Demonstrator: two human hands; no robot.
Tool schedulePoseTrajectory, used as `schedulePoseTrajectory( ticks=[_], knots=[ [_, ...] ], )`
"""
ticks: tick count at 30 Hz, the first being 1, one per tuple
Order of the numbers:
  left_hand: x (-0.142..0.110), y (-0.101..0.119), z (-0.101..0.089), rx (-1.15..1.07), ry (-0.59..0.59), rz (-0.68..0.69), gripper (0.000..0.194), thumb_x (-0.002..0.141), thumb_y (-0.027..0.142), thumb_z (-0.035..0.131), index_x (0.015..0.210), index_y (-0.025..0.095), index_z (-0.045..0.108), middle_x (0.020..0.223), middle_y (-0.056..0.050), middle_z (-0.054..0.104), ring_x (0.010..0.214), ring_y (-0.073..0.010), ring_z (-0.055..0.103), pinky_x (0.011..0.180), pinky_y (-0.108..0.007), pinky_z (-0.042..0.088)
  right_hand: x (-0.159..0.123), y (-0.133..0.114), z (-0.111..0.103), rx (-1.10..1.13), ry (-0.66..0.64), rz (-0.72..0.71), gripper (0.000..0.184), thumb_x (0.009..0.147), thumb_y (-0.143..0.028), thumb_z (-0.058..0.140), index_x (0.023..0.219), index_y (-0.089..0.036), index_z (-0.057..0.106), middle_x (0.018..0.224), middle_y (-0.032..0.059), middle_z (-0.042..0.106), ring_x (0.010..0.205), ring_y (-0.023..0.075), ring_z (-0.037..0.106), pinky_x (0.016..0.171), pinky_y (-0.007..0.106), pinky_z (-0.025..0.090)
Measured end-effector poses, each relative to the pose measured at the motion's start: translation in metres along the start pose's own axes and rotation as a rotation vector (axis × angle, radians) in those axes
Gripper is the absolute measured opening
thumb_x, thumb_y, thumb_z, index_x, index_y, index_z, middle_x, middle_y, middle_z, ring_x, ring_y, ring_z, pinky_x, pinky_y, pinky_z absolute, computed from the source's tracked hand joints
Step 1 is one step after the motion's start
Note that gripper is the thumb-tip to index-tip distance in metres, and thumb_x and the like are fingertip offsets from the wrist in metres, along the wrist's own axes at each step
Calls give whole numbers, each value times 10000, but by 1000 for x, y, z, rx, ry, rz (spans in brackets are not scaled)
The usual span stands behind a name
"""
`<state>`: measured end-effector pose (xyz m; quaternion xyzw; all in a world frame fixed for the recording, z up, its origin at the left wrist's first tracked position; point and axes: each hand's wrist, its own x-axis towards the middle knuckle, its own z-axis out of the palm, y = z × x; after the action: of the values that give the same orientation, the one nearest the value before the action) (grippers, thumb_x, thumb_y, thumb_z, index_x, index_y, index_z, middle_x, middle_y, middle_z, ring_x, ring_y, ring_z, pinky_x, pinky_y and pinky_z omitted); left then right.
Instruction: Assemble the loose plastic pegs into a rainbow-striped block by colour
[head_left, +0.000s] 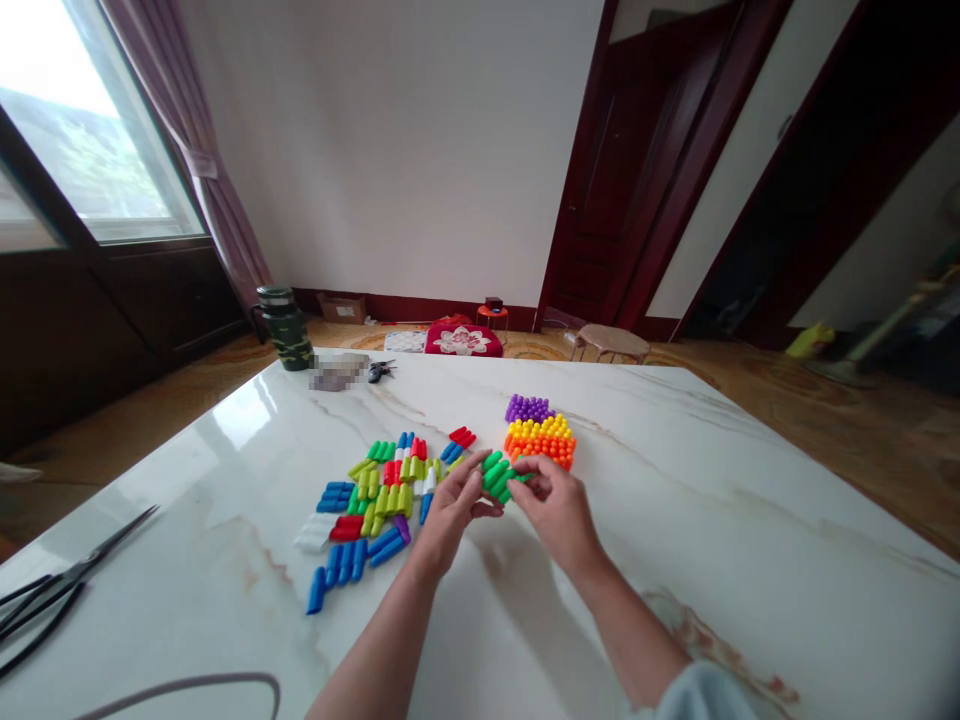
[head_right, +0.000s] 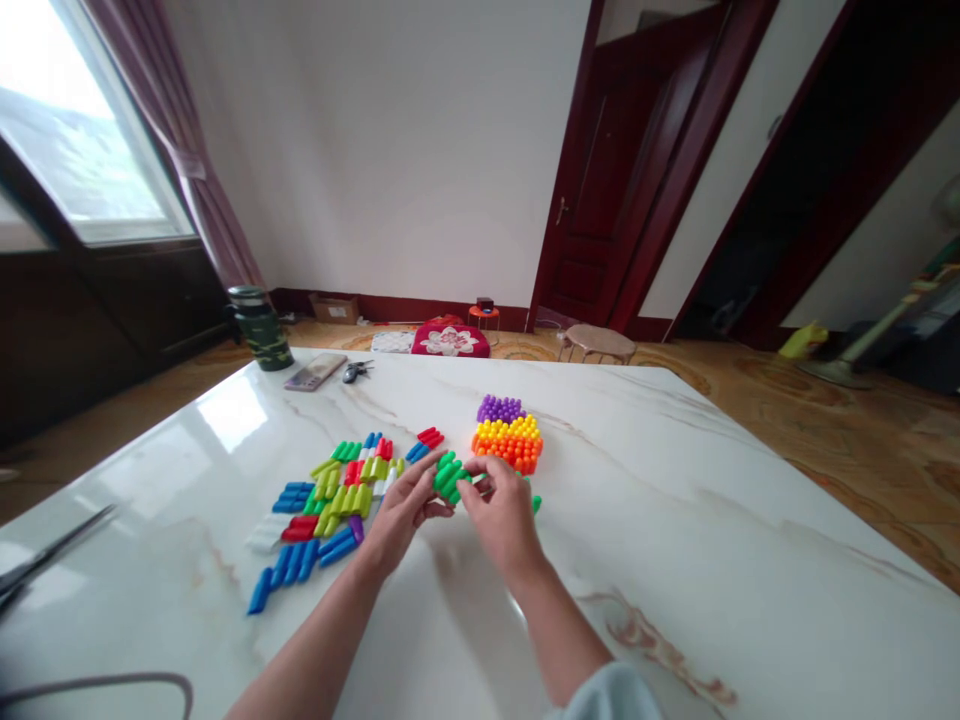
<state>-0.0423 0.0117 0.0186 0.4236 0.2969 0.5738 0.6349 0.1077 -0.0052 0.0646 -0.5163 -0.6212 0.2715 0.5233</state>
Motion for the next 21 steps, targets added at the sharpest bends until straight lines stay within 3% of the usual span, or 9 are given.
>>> schedulePoseTrajectory(
  ticks=[4, 7, 14, 18, 21],
  knots=[
    [6, -3, -9, -86, 169, 53, 486, 721, 410, 782, 1096, 163, 598, 810, -24, 658, 576, -98, 617, 568, -228, 550, -4, 18, 59, 315, 168, 212, 339, 728, -398, 704, 964, -169, 624, 794, 54, 691, 630, 177, 629, 547, 285, 525],
    [10, -4, -14, -126, 271, 69, 465, 681, 389, 814, 1021, 159, 594, 773, -1, 636, 562, -83, 601, 534, -199, 536, -6, 28, 78, 472, 182, 283, 365, 722, -425, 717, 952, -162, 613, 757, 34, 666, 649, 170, 616, 555, 271, 502],
    [13, -3, -18, -202, 396, 124, 422, 697, 397, 793, 985, 152, 604, 695, 24, 583, 574, -69, 549, 493, -151, 485, -5, 32, 75, 616, 178, 229, 226, 752, -359, 686, 814, -185, 556, 628, -65, 520, 520, 74, 448, 483, 194, 364],
    [11, 1, -20, -135, 447, 129, 429, 727, 435, 752, 1020, 147, 628, 730, 9, 589, 543, -56, 499, 445, -137, 419, 0, 34, 72, 586, 219, 297, 279, 804, -360, 618, 1040, -219, 571, 721, -49, 570, 531, 85, 478, 483, 205, 386],
    [8, 5, -19, 49, 442, 154, 360, 785, 440, 683, 994, 151, 640, 681, 22, 561, 512, -58, 462, 433, -145, 382, 0, 33, 72, 490, 104, 284, 298, 843, -386, 559, 1066, -202, 629, 761, -14, 599, 526, 93, 475, 449, 212, 369]
  ],
)
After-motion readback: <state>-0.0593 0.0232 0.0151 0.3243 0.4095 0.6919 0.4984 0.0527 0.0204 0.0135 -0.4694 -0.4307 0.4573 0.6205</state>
